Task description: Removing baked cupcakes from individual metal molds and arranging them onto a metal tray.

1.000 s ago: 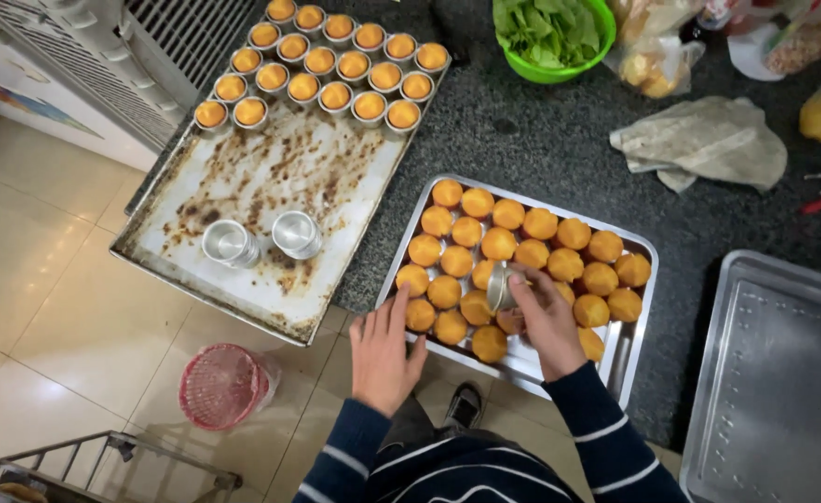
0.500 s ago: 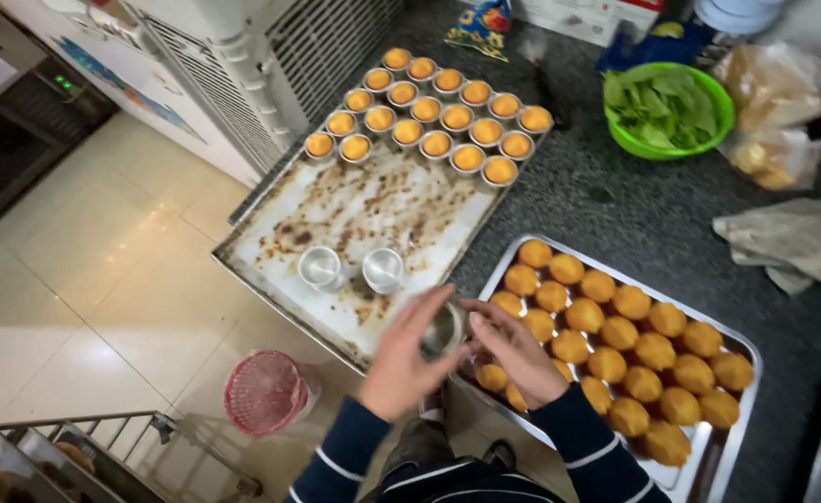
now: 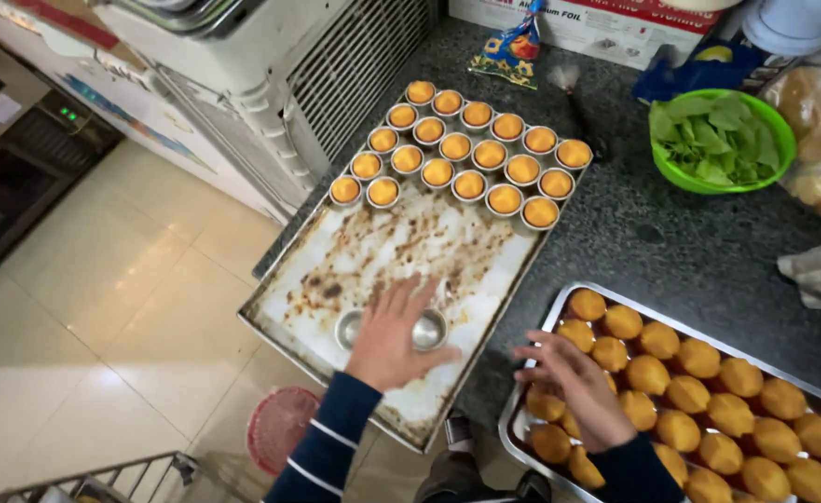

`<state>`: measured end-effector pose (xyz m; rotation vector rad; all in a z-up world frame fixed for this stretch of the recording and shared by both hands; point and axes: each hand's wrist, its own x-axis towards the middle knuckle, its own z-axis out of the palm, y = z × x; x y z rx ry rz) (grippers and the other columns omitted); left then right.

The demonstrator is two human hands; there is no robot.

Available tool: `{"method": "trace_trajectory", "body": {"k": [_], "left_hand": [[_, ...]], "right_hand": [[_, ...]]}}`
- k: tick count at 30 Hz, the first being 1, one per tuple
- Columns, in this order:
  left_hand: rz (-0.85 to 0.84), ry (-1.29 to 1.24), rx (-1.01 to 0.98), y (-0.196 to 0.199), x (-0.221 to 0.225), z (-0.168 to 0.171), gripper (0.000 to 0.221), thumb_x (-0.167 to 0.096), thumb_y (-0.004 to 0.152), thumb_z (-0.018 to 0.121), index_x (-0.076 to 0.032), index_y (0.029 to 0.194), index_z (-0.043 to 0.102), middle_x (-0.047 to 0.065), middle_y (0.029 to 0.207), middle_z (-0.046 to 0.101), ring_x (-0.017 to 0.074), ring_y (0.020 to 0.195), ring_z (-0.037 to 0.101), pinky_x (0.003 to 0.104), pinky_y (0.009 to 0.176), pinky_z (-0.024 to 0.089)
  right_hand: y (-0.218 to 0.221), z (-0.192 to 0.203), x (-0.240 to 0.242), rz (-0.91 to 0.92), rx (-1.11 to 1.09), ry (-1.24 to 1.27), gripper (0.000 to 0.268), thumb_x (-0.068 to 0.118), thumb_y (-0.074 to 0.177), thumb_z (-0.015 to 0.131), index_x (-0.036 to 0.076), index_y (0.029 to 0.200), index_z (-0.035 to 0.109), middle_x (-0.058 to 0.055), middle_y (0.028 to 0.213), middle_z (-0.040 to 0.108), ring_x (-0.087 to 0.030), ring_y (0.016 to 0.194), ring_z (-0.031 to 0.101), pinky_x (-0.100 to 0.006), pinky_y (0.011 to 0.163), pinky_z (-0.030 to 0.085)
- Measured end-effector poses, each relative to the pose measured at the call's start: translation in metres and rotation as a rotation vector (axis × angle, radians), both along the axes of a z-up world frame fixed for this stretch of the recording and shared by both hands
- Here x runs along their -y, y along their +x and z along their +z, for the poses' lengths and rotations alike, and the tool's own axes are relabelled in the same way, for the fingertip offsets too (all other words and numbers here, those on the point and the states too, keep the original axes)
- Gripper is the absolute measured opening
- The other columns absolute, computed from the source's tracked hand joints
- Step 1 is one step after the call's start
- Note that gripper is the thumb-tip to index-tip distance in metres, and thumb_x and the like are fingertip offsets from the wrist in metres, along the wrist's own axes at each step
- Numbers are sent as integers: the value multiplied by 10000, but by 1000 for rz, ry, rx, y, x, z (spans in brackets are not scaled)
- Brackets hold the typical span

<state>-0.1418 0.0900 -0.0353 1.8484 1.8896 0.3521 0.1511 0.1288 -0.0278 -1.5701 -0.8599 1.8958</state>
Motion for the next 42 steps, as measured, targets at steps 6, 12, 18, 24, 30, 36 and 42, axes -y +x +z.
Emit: {"method": "trace_trajectory", "body": {"k": [6, 12, 18, 24, 30, 36, 42], "left_hand": [[60, 219, -506, -113, -140, -50, 848, -645, 931, 835, -179, 1597, 591, 177, 1463, 721, 427, 1339, 642, 612, 1030, 540], [-117, 102, -33, -86, -152, -10, 267, -299, 1075, 773, -88, 1240, 767, 138, 1104, 797, 289, 991, 766, 489, 901, 631], [-381, -64, -211, -51, -71, -29, 266, -288, 992, 851, -94, 1133, 735, 133, 1102, 779, 329, 1064, 748, 552, 999, 607], [-200, 73, -216, -44, -46, -66, 100, -225, 942, 750, -208, 1029, 795, -7, 937, 738, 260, 974, 769, 429, 815, 641], [-21, 137, -174, -39, -27, -23, 154, -276, 978, 788, -203, 1098, 851, 8, 996, 756, 263, 986, 776, 442, 788, 690], [396, 95, 717, -10, -15, -20, 280, -200, 1047, 808, -32, 1269, 785, 150, 847, 853, 202, 724, 800, 351, 633, 682], [350, 150, 749, 28, 1, 13, 268, -262, 1036, 858, -5, 1108, 837, 168, 830, 860, 247, 716, 844, 373, 532, 699]], "right_hand": [[-11, 21, -21, -49, -26, -62, 491, 275, 1150, 536, 39, 1554, 686, -258, 1399, 799, -381, 1107, 757, -440, 901, 545], [-7, 13, -20, -100, 59, -7, 462, 284, 1125, 558, 50, 1496, 706, -248, 1394, 825, -380, 1080, 804, -438, 938, 572], [-40, 3, -26, -18, 92, -23, 448, 298, 1117, 583, 89, 1484, 734, -185, 1358, 855, -298, 1054, 796, -408, 869, 574], [-62, -15, -28, 147, 52, 140, 495, 294, 1173, 571, -13, 1542, 690, -295, 1354, 821, -403, 1093, 836, -428, 871, 620], [-68, -30, -30, 221, 39, 232, 430, 288, 1175, 601, 38, 1507, 712, -253, 1307, 823, -383, 1073, 850, -396, 813, 627], [-84, 7, -25, 280, -156, 373, 549, 349, 1158, 580, 73, 1633, 595, -190, 1301, 734, -352, 1094, 836, -365, 797, 647], [-75, 2, -39, 283, -91, 431, 567, 448, 1249, 394, 37, 1506, 688, -160, 920, 685, -257, 729, 709, -330, 612, 547]]}}
